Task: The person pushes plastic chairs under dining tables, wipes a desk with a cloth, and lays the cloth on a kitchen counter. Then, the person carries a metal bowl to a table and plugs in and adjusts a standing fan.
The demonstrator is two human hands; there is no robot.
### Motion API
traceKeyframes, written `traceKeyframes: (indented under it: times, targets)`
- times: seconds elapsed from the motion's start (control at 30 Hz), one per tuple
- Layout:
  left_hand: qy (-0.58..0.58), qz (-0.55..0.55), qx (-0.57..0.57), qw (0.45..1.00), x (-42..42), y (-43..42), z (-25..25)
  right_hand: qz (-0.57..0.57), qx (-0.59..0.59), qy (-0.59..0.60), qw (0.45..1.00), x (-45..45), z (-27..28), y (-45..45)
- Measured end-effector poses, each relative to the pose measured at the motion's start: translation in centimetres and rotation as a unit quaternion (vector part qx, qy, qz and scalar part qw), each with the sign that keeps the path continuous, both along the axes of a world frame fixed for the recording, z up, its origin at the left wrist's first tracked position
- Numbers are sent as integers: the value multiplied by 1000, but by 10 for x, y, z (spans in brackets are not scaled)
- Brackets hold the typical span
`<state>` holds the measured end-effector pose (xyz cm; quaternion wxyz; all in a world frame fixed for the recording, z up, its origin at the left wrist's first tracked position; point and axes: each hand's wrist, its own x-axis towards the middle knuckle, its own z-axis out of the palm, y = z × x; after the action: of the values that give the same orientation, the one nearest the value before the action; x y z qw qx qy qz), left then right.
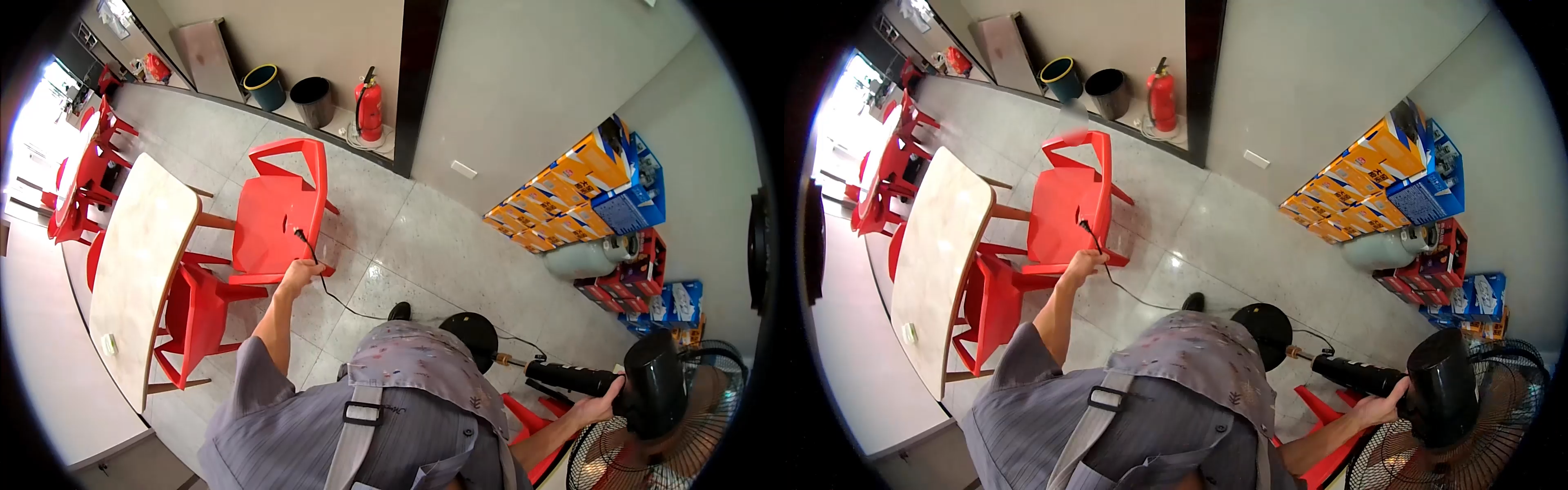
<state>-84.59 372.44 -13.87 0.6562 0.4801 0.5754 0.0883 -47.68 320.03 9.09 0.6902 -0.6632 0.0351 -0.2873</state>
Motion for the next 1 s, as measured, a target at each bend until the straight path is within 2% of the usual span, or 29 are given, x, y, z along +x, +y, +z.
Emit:
traceKeyframes:
  times: [0.07,0.13,0.2,0.3,0.43,0.47,0.5,0.57,0.6,0.67,0.73,0.77,0.8,0.9,0.93,1.0]
  targets:
    - [87,-139,71,984,1,12,-7,-5,0,-7,1000,6,-3,7]
    - [70,-115,87,987,11,16,-3,1,23,41,999,6,-1,19]
    - [96,-124,69,985,28,32,7,11,24,37,999,15,-6,27]
    - [74,-87,124,986,45,67,-23,24,10,10,1000,32,-17,36]
    - [93,-65,150,982,75,119,-26,48,30,3,998,55,-36,48]
    - [74,-17,134,988,84,133,-34,52,42,-5,998,55,-38,49]
    - [52,29,119,991,96,150,-39,21,34,-19,999,56,-40,58]
    - [47,-14,119,992,105,186,-45,-16,14,-58,998,59,-43,72]
    - [42,-39,127,990,112,206,-47,-16,45,-21,999,60,-49,71]
    - [38,-25,156,987,134,249,-50,-3,50,-32,998,57,-36,113]
    - [20,18,169,985,154,292,-46,-24,55,-17,998,60,-42,133]
    - [0,35,183,983,160,321,-50,-22,73,36,996,59,-42,146]
    - [-18,54,197,979,166,348,-52,-31,57,3,998,65,-50,160]
    - [73,11,284,956,173,408,-61,-49,62,70,994,73,-89,177]
    - [67,18,285,956,179,407,-46,-41,61,88,993,77,-112,171]
    - [69,12,224,972,180,421,-51,-40,103,98,989,73,-126,202]
